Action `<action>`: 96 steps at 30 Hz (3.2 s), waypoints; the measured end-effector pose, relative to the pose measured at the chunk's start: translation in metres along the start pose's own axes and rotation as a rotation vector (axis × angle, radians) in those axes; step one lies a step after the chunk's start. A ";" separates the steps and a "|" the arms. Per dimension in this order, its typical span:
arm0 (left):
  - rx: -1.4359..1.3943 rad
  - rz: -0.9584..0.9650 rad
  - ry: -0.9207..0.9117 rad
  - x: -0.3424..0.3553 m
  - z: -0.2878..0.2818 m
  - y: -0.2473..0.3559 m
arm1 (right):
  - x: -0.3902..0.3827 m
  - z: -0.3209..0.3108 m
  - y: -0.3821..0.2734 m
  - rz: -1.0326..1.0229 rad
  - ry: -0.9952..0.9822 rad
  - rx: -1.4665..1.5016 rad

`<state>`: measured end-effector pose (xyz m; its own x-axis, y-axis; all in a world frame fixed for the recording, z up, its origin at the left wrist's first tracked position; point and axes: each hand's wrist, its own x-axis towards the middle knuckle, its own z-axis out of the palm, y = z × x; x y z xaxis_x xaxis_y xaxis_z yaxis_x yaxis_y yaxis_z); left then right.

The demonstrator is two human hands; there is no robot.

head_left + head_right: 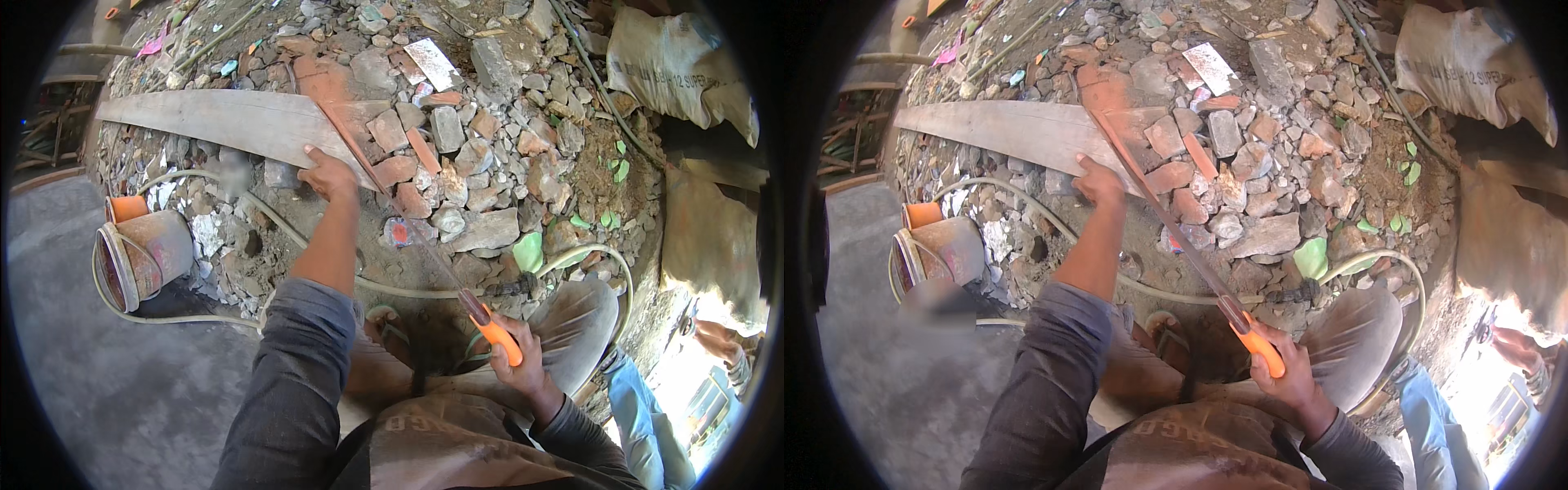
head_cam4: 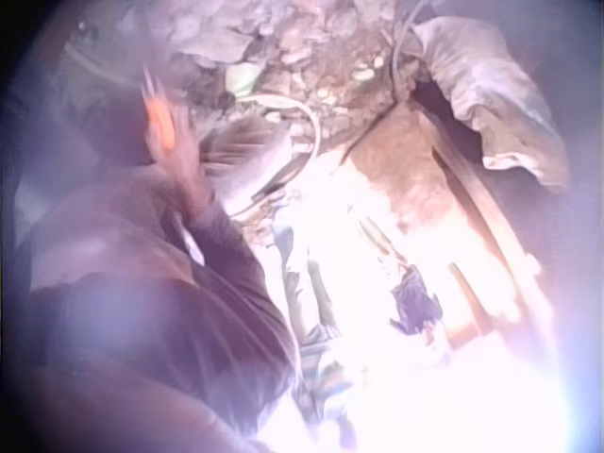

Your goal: The person uses a hand saw to cut through a wooden board while sitting on the ground in a construction area filled with rubble.

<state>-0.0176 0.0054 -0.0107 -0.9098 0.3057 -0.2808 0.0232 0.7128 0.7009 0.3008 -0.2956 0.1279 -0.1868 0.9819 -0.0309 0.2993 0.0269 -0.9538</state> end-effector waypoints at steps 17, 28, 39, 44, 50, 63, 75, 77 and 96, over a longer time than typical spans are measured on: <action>0.001 -0.017 -0.051 0.004 0.005 -0.022 | 0.061 0.038 0.038 -0.010 -0.060 -0.109; -0.055 -0.005 -0.024 0.013 0.002 -0.016 | -0.029 0.011 0.042 -0.017 -0.036 -0.108; -0.099 -0.016 -0.106 0.001 0.003 -0.010 | 0.099 0.089 0.094 -0.001 -0.053 -0.006; -0.123 -0.007 -0.090 -0.005 0.003 -0.010 | -0.015 0.006 0.063 -0.102 -0.055 -0.228; -0.072 0.027 -0.060 -0.002 0.006 -0.008 | 0.133 0.099 0.119 -0.092 -0.026 0.058; -0.041 -0.016 -0.053 -0.009 0.002 -0.008 | 0.007 0.018 0.068 -0.084 -0.125 -0.166; -0.013 -0.021 -0.098 -0.009 -0.003 -0.003 | 0.077 0.060 0.078 0.025 -0.094 0.073; -0.032 -0.007 -0.057 -0.002 -0.002 -0.005 | -0.002 0.018 0.067 0.081 -0.175 0.073; 0.157 -0.082 -0.167 0.028 0.004 0.001 | 0.041 -0.020 0.066 0.234 -0.384 -0.487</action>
<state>-0.0410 0.0173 -0.0208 -0.8305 0.3336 -0.4462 0.0280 0.8248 0.5647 0.3317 -0.2494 0.0696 -0.3592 0.8378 -0.4111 0.7443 -0.0085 -0.6678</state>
